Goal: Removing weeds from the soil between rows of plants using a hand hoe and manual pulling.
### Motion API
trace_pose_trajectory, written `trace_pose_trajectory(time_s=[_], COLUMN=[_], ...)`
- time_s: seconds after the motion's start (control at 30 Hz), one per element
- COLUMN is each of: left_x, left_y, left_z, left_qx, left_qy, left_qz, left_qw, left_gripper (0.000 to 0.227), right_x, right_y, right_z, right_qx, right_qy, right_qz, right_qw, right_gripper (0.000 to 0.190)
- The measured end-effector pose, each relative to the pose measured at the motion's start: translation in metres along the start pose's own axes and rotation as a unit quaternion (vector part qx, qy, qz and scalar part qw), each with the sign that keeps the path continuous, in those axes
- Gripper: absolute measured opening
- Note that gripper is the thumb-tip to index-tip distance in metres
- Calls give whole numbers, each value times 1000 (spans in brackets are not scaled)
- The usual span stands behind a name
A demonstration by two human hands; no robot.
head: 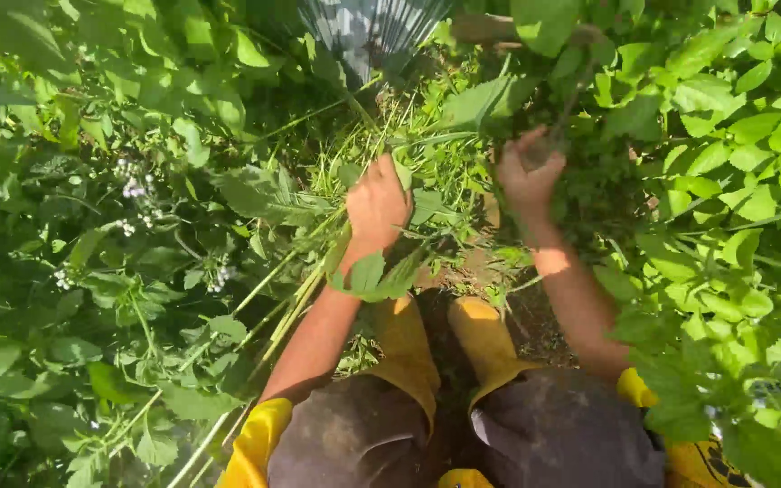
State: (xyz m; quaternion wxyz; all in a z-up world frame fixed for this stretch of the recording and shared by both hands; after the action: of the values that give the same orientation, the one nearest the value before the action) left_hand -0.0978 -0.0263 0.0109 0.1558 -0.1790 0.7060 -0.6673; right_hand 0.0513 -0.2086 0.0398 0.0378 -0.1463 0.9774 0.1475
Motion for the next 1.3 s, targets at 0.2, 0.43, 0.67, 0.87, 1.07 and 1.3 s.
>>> trace_pose_trajectory(time_s=[0.2, 0.43, 0.67, 0.87, 1.07, 1.3], left_x=[7, 8, 35, 26, 20, 44], left_y=[-15, 1, 36, 61, 20, 58], left_z=[3, -4, -8, -3, -3, -5], left_qx=[28, 32, -60, 12, 35, 31], left_qy=[-2, -11, 53, 22, 22, 58], left_qz=[-77, -22, 15, -94, -122, 13], left_qw=[997, 999, 997, 995, 992, 998], left_gripper=[42, 41, 33, 44, 29, 27], right_x=[33, -48, 55, 10, -48, 45], right_y=[0, 21, -44, 11, 57, 20], right_z=[35, -84, 94, -39, -122, 61], right_qx=[228, -8, 211, 104, -89, 335], right_qy=[311, -1, 285, 196, -58, 415], right_qz=[18, 31, 50, 23, -36, -139], right_qw=[922, 999, 934, 975, 994, 834], right_gripper=[21, 24, 25, 23, 24, 46])
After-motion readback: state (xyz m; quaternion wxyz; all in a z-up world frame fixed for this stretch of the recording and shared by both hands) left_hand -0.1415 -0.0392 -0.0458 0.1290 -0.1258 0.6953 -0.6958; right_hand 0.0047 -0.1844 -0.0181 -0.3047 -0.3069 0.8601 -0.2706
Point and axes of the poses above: each hand's wrist, its own x-axis away from the middle knuckle, its own y-axis out of the palm, z = x × y, the point moved 3 cm from there along -x, towards the middle knuckle, and after that the axes turned 4 degrees about -x, right-handed, at the moved point
